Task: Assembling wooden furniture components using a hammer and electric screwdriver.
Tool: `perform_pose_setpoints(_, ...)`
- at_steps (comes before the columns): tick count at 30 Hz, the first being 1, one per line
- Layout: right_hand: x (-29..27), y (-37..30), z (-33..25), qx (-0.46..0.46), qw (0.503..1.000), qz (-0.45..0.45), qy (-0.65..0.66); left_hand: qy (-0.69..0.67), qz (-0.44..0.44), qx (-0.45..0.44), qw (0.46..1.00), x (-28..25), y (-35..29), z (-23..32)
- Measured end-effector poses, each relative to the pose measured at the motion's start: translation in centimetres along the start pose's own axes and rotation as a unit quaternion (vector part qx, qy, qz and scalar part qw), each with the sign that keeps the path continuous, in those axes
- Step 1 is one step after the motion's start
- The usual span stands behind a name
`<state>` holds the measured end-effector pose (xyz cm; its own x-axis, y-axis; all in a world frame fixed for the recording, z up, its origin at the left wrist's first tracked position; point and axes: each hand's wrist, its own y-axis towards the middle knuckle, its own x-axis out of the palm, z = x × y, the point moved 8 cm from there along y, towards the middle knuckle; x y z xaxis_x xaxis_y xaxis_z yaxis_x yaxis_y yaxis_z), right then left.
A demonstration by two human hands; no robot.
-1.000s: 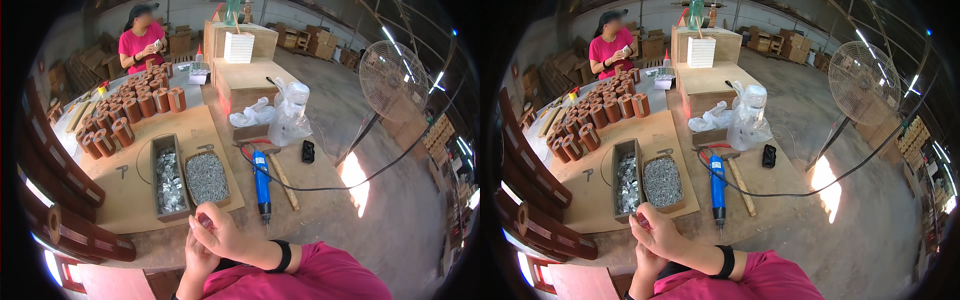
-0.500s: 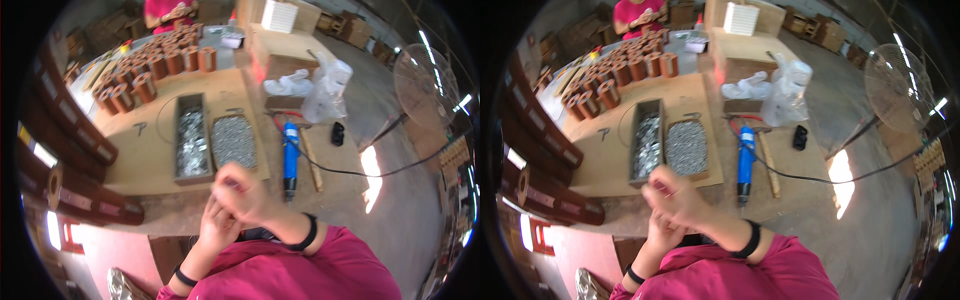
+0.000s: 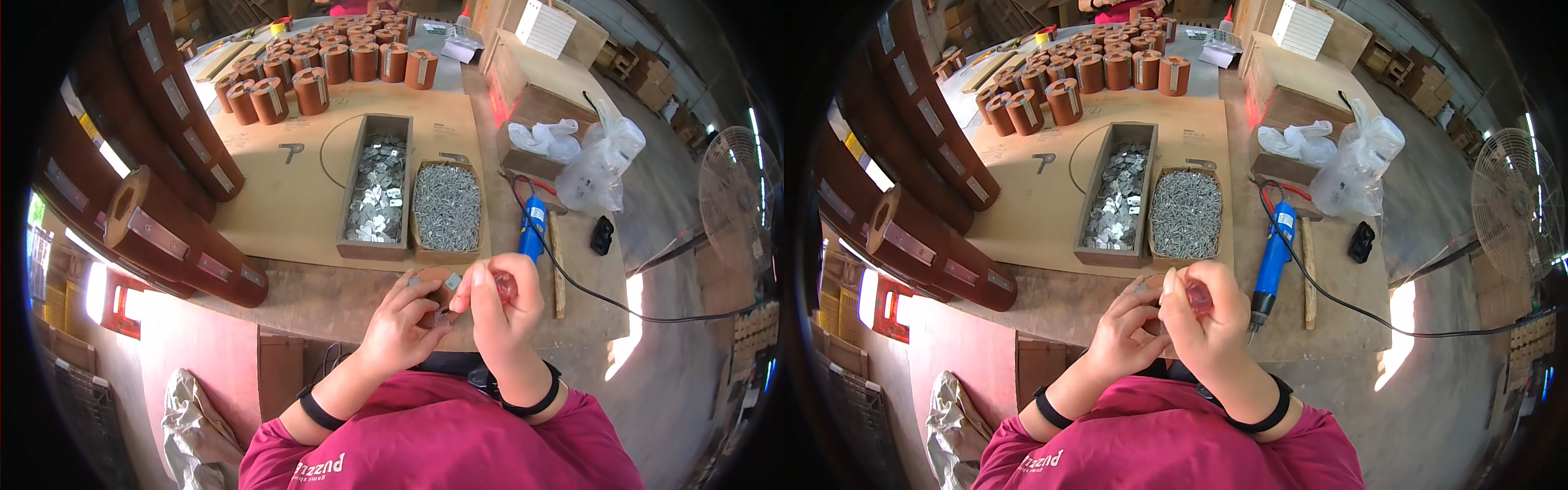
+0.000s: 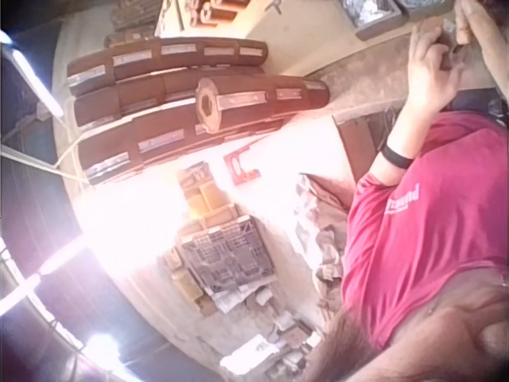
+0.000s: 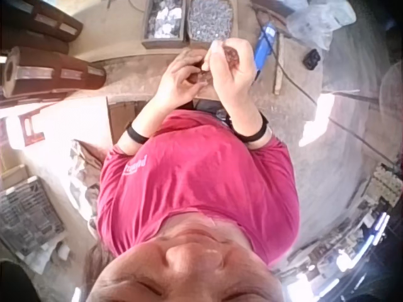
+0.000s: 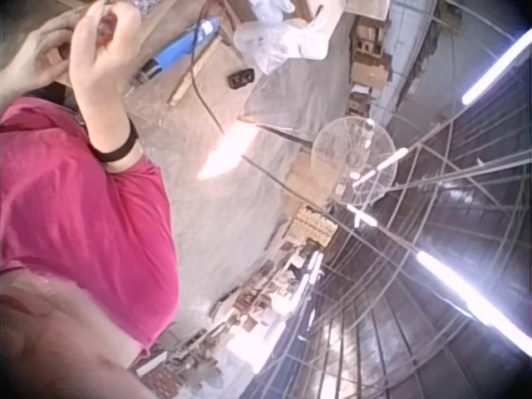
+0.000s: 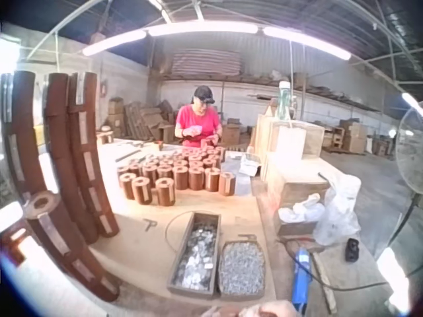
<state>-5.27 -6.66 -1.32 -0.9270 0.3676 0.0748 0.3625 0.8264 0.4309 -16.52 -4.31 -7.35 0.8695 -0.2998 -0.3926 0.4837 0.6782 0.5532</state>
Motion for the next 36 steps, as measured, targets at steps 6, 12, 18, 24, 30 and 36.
perform_pose_setpoints(6, 1.7, 0.6, -2.0, -0.092, 0.989, -0.094, -0.063, 0.003, -0.015, -0.006, 1.000, 0.0, 0.1, 0.0)
perform_pose_setpoints(12, 3.4, 0.6, -1.7, -0.048, 0.958, -0.281, 0.011, 0.012, -0.016, -0.007, 1.000, -0.1, 0.0, -0.3)
perform_pose_setpoints(18, 4.1, 1.6, -0.2, 0.117, 0.857, -0.455, 0.211, 0.004, -0.024, -0.013, 1.000, 0.0, 0.1, -0.4)
perform_pose_setpoints(24, 1.3, 1.3, -0.2, 0.115, 0.988, -0.059, 0.084, -0.002, -0.017, -0.027, 1.000, 0.1, -0.3, -0.8)
perform_pose_setpoints(30, 2.0, 0.7, -0.5, 0.078, 0.979, -0.129, 0.139, -0.005, -0.008, -0.014, 1.000, -0.2, -0.2, -0.5)
perform_pose_setpoints(36, 2.7, 2.7, 1.9, 0.185, 0.887, -0.286, 0.314, 0.018, -0.039, 0.011, 0.999, 0.5, 0.0, 0.1)
